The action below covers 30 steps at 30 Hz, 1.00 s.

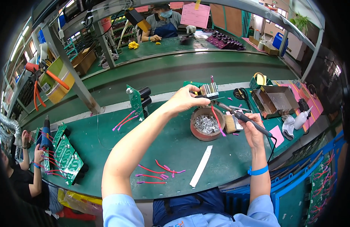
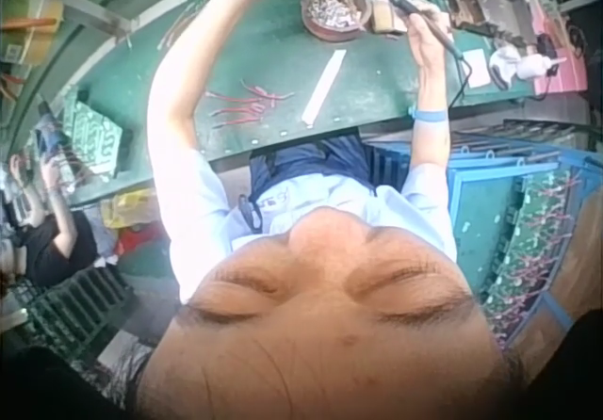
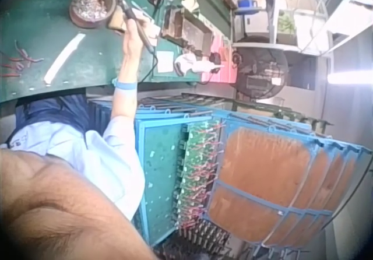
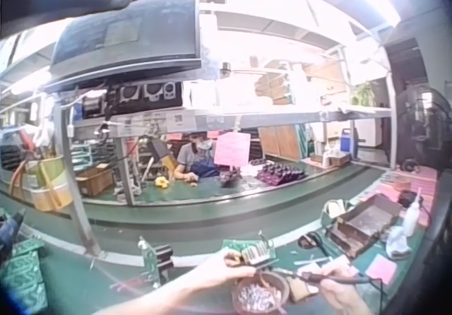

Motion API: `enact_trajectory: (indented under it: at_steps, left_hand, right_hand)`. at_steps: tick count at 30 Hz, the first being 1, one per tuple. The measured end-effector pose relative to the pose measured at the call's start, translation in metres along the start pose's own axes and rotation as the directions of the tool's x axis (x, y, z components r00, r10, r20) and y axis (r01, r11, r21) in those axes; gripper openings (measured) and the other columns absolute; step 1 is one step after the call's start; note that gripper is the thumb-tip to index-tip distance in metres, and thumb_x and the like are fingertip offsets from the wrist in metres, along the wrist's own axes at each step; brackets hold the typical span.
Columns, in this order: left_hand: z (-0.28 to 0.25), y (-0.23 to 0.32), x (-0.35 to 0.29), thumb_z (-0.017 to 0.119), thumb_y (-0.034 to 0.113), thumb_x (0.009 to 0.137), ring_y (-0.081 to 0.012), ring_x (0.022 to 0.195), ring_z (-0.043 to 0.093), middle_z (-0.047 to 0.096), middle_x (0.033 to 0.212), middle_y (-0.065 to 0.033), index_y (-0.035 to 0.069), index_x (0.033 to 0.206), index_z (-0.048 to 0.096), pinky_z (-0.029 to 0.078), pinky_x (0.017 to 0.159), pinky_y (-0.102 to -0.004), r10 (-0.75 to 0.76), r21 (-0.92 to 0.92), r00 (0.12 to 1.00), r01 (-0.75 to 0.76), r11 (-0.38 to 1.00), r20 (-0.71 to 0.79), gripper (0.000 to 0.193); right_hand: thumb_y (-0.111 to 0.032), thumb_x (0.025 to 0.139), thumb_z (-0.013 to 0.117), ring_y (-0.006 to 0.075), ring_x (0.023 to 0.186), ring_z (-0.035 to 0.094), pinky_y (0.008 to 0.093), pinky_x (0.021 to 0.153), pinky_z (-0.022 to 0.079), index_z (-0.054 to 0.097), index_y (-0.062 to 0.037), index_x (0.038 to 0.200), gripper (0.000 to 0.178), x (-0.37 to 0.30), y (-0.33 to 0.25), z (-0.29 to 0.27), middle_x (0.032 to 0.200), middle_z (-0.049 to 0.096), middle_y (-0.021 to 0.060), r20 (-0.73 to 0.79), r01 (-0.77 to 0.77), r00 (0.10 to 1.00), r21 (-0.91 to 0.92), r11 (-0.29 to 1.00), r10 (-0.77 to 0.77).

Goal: The person solders wires onto printed circuit boards using a soldering iron and solder wire, holding the wires with pliers.

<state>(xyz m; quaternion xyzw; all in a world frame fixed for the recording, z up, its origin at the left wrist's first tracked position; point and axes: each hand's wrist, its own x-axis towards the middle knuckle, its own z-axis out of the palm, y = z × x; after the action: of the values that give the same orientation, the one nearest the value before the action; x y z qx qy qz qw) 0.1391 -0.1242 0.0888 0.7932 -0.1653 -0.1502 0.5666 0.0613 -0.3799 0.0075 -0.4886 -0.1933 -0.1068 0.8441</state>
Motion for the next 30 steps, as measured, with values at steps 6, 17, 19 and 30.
enact_trajectory:
  at_steps: [6, 17, 19, 30]
  left_hand:
    - [-0.004, 0.009, 0.001, 0.073, 0.035, 0.053, -0.0174, 0.086, 0.049, 0.050, 0.093, -0.0141, -0.001, 0.103, 0.044, 0.039, 0.078, -0.0275, -0.018, 0.044, 0.997, 0.022, 0.999, -0.072, 0.068]
    - [0.001, 0.011, 0.001, 0.072, 0.036, 0.054, -0.0165, 0.081, 0.051, 0.052, 0.088, -0.0127, -0.002, 0.100, 0.045, 0.039, 0.074, -0.0261, -0.007, 0.040, 0.996, 0.011, 0.999, -0.093, 0.066]
    - [0.002, 0.011, 0.001, 0.072, 0.036, 0.054, -0.0166, 0.081, 0.051, 0.052, 0.087, -0.0128, -0.002, 0.100, 0.045, 0.039, 0.074, -0.0260, -0.008, 0.042, 0.995, 0.012, 0.999, -0.099, 0.066]
    - [0.007, 0.001, 0.002, 0.072, 0.035, 0.057, -0.0143, 0.080, 0.050, 0.052, 0.086, -0.0106, 0.001, 0.103, 0.044, 0.037, 0.076, -0.0267, 0.004, 0.070, 0.994, 0.004, 0.998, -0.113, 0.064]
  right_hand:
    - [-0.006, 0.073, 0.059, 0.0185, 0.091, 0.049, 0.0339, 0.083, 0.042, 0.047, -0.0051, 0.087, 0.019, 0.005, -0.002, 0.005, 0.096, 0.048, 0.0088, 0.022, 0.007, 1.000, -0.031, 0.999, -0.006]
    - [-0.008, 0.071, 0.061, 0.0187, 0.090, 0.051, 0.0340, 0.082, 0.043, 0.047, -0.0052, 0.087, 0.021, 0.007, 0.000, 0.001, 0.095, 0.048, 0.0080, 0.014, 0.017, 1.000, -0.029, 0.999, -0.016]
    - [-0.007, 0.070, 0.062, 0.0181, 0.086, 0.051, 0.0333, 0.081, 0.042, 0.046, -0.0070, 0.087, 0.022, 0.008, -0.001, 0.001, 0.094, 0.048, 0.0065, -0.009, -0.001, 1.000, -0.016, 1.000, 0.001]
    - [-0.006, 0.070, 0.062, 0.0191, 0.086, 0.052, 0.0332, 0.081, 0.043, 0.047, -0.0078, 0.087, 0.023, 0.008, 0.002, -0.007, 0.095, 0.048, 0.0074, 0.005, -0.021, 1.000, 0.055, 0.998, 0.020]
